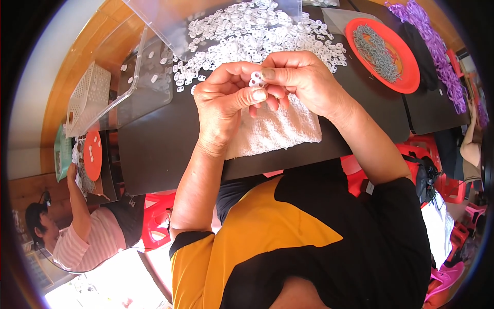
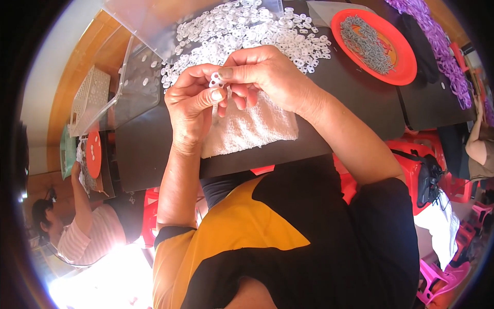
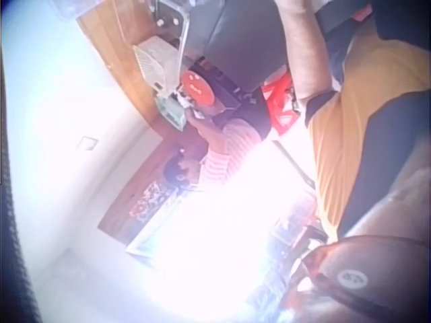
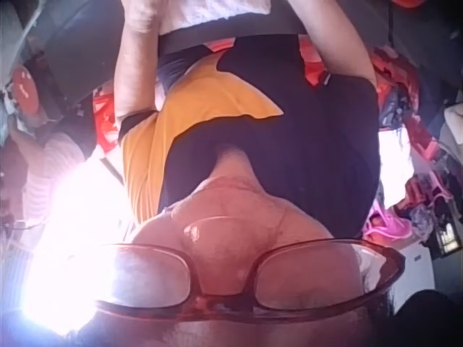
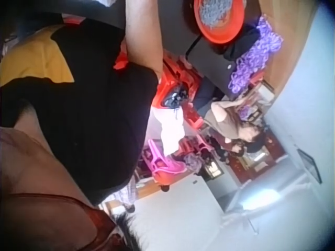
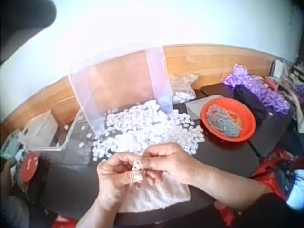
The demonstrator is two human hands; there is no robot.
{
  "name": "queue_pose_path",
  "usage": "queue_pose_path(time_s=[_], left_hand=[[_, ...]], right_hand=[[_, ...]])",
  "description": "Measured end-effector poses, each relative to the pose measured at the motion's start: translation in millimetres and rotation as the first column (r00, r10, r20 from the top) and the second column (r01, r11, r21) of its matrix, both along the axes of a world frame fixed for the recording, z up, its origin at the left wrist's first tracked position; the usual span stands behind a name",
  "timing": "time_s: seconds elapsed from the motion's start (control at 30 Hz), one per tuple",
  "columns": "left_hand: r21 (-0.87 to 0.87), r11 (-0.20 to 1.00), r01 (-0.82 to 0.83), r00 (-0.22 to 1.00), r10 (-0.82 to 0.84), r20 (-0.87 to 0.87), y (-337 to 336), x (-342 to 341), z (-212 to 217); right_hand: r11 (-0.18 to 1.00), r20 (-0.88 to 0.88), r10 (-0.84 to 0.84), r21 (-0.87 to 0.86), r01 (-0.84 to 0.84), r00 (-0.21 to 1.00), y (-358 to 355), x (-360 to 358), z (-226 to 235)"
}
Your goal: Assembling small white plastic rings with tiny grey components at a manufacturing workstation.
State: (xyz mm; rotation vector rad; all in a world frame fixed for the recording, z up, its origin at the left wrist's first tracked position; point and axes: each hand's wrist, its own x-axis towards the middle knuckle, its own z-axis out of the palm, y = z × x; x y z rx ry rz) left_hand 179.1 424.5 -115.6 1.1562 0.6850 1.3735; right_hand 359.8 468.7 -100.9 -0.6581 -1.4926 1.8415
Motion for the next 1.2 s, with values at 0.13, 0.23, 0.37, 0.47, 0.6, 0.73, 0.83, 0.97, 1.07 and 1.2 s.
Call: queue_pose_path(time_s=[0.13, 0.23, 0.37, 0.47, 0.6, 0.73, 0.83, 0.97, 1.07, 1.2], left_hand=[[0.011, 1.0, -0.021, 1.0, 0.021, -0.003, -1.3, -0.7, 0.3], [-0.01, 0.998, -0.069, 0.997, 0.068, -0.034, -3.6, 0.0, 1.3], [-0.024, 0.993, -0.114, 0.992, 0.113, -0.061, -6.8, 3.3, 2.1], [-0.003, 0.999, -0.053, 0.998, 0.053, 0.038, -10.3, 6.6, 7.3], [0.041, 0.998, -0.038, 0.998, 0.036, 0.056, -11.8, 9.0, 6.3], [0.096, 0.995, -0.031, 0.992, 0.019, 0.126, -10.5, 10.8, 2.7], [0.116, 0.992, -0.053, 0.996, 0.044, 0.077, -10.5, 9.7, 1.1], [0.187, 0.98, -0.068, 0.997, 0.059, 0.051, -10.5, 9.3, -2.4], [0.166, 0.981, -0.105, 0.994, 0.102, 0.028, -9.1, 12.1, -1.6], [0.177, 0.976, -0.124, 0.992, 0.127, -0.007, -10.9, 13.3, -2.7]], right_hand=[[0.998, -0.023, -0.009, -0.068, 0.007, 1.0, -3.7, -2.4, 0.2], [0.996, -0.03, -0.003, -0.086, 0.001, 1.0, -4.8, -2.7, 0.0], [0.996, -0.05, 0.015, -0.091, -0.019, 0.999, -3.4, -2.8, -2.1], [0.995, -0.074, 0.045, -0.088, -0.052, 0.996, -3.9, -2.2, -2.8], [0.992, -0.111, 0.061, -0.104, -0.072, 0.992, -4.7, -2.4, -4.2], [0.992, -0.157, 0.064, -0.1, -0.08, 0.986, -5.1, -3.4, -8.2], [0.991, -0.152, 0.071, -0.101, -0.087, 0.986, -5.2, -3.4, -7.4], [0.991, -0.155, 0.078, -0.091, -0.093, 0.985, -6.7, -3.3, -4.4], [0.999, -0.105, 0.012, -0.035, -0.016, 0.994, -6.9, -4.1, 1.7], [1.0, -0.032, -0.008, -0.001, 0.008, 0.999, -4.3, -1.2, 3.3]])
